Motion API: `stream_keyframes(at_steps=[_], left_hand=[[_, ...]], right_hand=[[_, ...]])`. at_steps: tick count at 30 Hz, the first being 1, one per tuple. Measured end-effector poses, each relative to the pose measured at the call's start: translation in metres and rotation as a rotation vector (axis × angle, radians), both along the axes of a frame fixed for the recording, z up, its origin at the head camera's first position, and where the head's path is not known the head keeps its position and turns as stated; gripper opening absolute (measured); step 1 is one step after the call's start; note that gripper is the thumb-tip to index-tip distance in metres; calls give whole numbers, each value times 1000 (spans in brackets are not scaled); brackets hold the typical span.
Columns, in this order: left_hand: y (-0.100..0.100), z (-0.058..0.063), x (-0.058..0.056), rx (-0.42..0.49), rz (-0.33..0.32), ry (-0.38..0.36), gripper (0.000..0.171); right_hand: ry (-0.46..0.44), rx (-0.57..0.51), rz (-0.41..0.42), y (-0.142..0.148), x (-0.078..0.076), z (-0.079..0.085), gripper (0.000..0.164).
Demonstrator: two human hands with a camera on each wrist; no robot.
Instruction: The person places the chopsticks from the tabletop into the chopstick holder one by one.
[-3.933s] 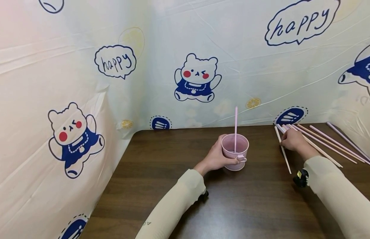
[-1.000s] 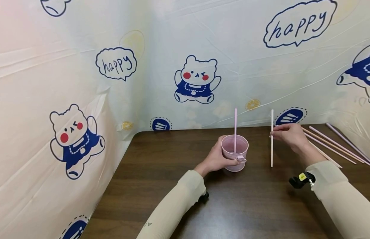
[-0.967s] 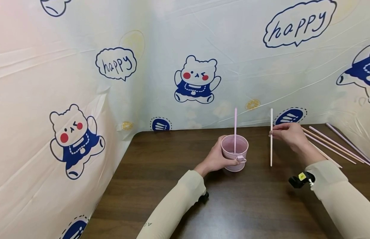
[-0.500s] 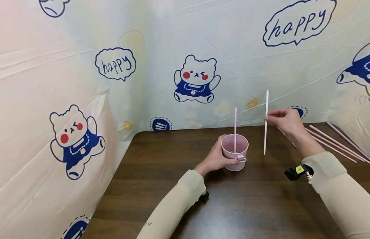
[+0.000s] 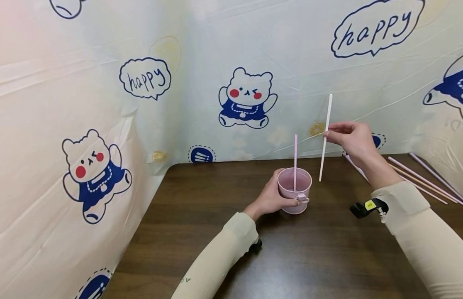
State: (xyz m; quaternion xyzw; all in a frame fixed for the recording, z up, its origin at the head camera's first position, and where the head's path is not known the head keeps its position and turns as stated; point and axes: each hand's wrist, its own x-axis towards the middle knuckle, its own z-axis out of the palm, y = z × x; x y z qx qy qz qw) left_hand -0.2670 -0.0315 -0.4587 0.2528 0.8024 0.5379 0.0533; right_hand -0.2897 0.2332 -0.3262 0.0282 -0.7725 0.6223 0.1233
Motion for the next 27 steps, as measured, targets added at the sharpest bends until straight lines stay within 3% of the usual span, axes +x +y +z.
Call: stream_keyframes(at_steps=[8, 14, 21, 27], left_hand=[[1, -1, 0, -15, 4, 3, 100], [2, -2, 1, -23, 9, -5, 100], [1, 0, 1, -27, 11, -7, 101], [0, 1, 1, -21, 15, -4, 100]], right_hand=[[107, -152, 61, -18, -3, -6, 19], [138, -232, 126, -24, -4, -22, 25], [140, -56, 76, -24, -6, -35, 31], [150, 40, 124, -23, -10, -46, 40]])
